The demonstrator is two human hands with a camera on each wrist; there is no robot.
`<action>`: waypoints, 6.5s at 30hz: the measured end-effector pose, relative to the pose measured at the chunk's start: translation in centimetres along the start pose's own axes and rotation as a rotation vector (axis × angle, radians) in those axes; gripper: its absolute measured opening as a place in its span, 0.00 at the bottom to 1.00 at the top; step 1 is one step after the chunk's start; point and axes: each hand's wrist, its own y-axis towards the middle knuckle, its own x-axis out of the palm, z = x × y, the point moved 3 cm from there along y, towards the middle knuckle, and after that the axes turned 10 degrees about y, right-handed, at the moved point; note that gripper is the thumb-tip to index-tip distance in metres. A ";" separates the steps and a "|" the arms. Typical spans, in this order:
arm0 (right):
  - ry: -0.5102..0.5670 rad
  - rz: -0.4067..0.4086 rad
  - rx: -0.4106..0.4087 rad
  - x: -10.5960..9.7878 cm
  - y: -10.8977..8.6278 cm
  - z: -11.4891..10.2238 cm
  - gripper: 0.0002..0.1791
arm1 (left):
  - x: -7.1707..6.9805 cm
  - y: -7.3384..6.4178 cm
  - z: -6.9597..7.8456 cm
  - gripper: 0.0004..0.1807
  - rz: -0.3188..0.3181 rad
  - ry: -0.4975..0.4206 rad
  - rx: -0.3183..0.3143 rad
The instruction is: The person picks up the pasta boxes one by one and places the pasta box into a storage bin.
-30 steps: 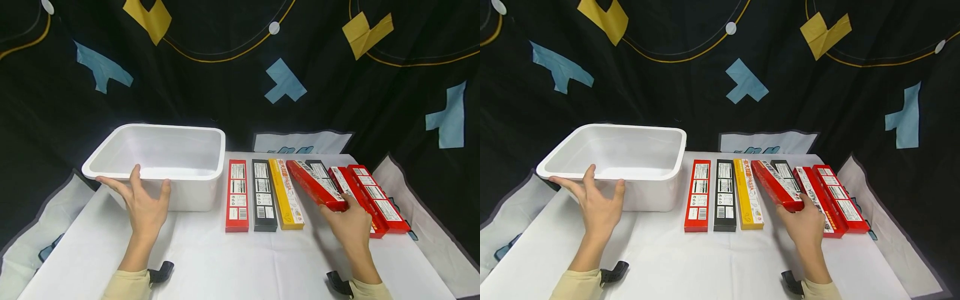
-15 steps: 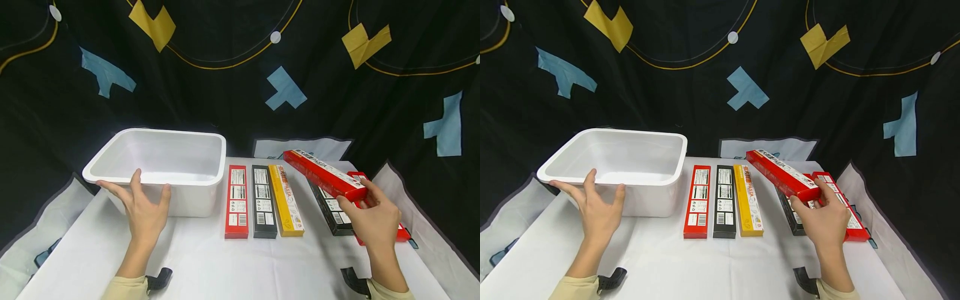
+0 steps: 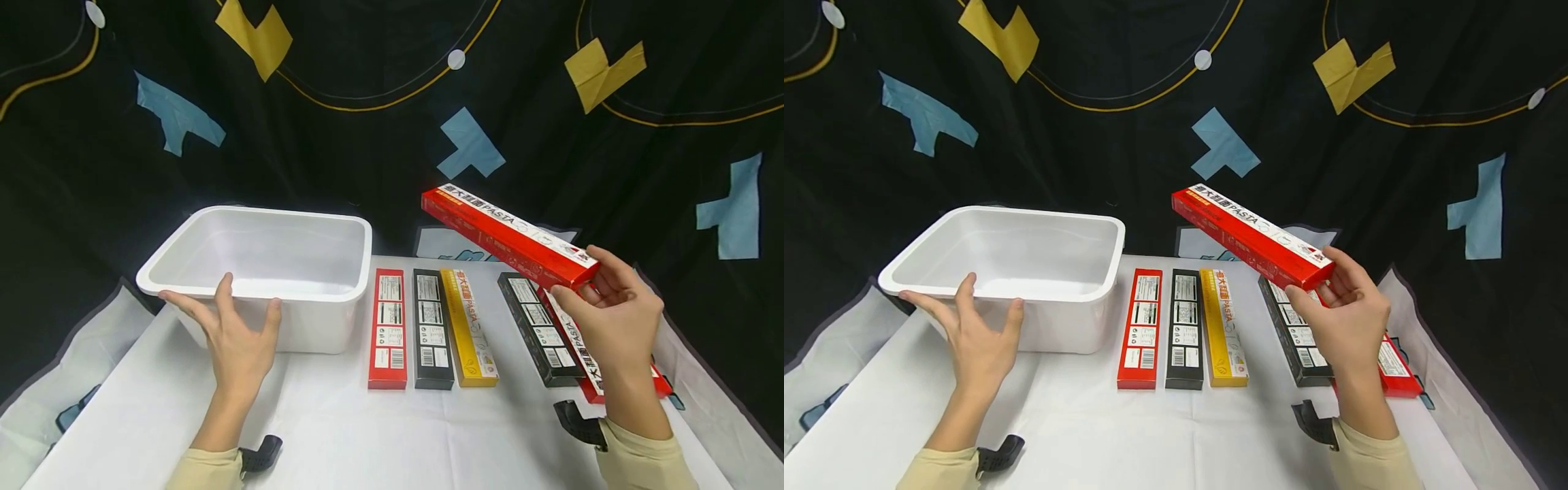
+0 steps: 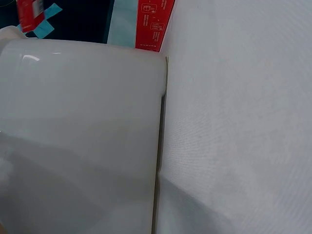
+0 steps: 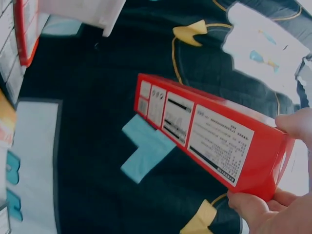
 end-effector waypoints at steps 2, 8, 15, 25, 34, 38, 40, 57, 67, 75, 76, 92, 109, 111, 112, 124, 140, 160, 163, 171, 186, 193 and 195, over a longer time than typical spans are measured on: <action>0.095 -0.037 -0.023 0.9 0.7 -0.5 0.32 | -0.1 0.1 0.0 0.46 0.004 0.001 0.006; 0.339 -0.175 -0.042 4.1 2.3 -1.2 0.31 | -0.2 0.1 -0.1 0.46 0.002 0.011 0.000; 0.473 -0.324 -0.051 8.5 3.6 -0.7 0.31 | -0.2 -0.2 -0.3 0.46 -0.017 0.028 -0.028; 0.503 -0.572 -0.114 15.4 4.7 -0.7 0.29 | 0.1 -0.1 0.0 0.46 0.009 0.042 -0.013; 0.429 -0.677 0.042 22.7 4.7 0.6 0.31 | 0.0 -0.2 -0.1 0.46 -0.015 0.053 -0.031; 0.403 -0.718 0.089 25.5 4.5 1.2 0.32 | 0.0 -0.2 -0.2 0.46 -0.019 0.057 -0.037; 0.383 -0.742 0.107 26.8 4.4 1.4 0.32 | 0.0 -0.1 -0.2 0.46 -0.019 0.058 -0.037; 0.147 -0.866 0.209 35.1 1.2 3.2 0.33 | 0.0 -0.4 -0.1 0.47 -0.019 0.056 -0.038; -0.085 -1.043 0.082 36.2 1.4 3.4 0.39 | 0.2 -0.2 0.2 0.45 0.011 0.055 0.000; -0.496 -1.054 -0.239 35.3 0.4 2.1 0.39 | 0.2 -0.6 0.1 0.46 0.023 0.032 -0.014; -0.484 -1.032 -0.242 34.9 0.2 2.1 0.40 | 0.2 -0.7 0.1 0.45 0.028 0.029 -0.009; -0.256 -0.688 -0.217 27.3 0.6 2.7 0.40 | 0.2 -0.6 0.2 0.43 0.044 0.015 0.011; -0.237 -0.535 -0.278 19.8 -0.1 2.9 0.42 | 0.2 -0.5 0.3 0.44 0.032 0.014 0.015; -0.237 -0.520 -0.289 18.9 -0.4 3.0 0.44 | 0.2 -0.6 0.3 0.44 0.033 0.017 0.011; -0.237 -0.514 -0.292 18.4 -0.5 3.1 0.44 | 0.1 -0.6 0.3 0.44 0.033 0.016 0.009; -0.309 -0.451 -0.200 12.6 -2.9 6.1 0.52 | 0.2 -0.6 0.2 0.44 0.019 0.019 -0.011; -0.420 -0.419 -0.059 7.4 -6.4 11.3 0.54 | 0.2 -0.5 0.4 0.43 0.045 0.015 0.014; -0.587 -0.579 0.307 6.8 -8.3 15.2 0.56 | 0.3 -0.3 0.3 0.42 0.045 0.021 0.028; -0.605 -0.601 0.333 6.8 -8.6 15.5 0.55 | 0.3 -0.3 0.2 0.42 0.044 0.021 0.022; -0.648 -0.609 0.369 6.7 -9.2 15.5 0.48 | 0.3 -0.3 0.2 0.42 0.047 0.026 0.024; -0.533 -0.339 0.314 4.5 -7.4 12.7 0.48 | 0.2 -0.3 0.2 0.44 0.028 0.031 0.013; -0.446 -0.200 0.290 3.1 -5.8 10.2 0.42 | 0.1 -0.4 0.3 0.44 0.013 0.041 0.006; -0.421 -0.186 0.297 2.6 -5.3 9.6 0.42 | 0.2 -0.4 0.4 0.43 0.007 0.042 0.002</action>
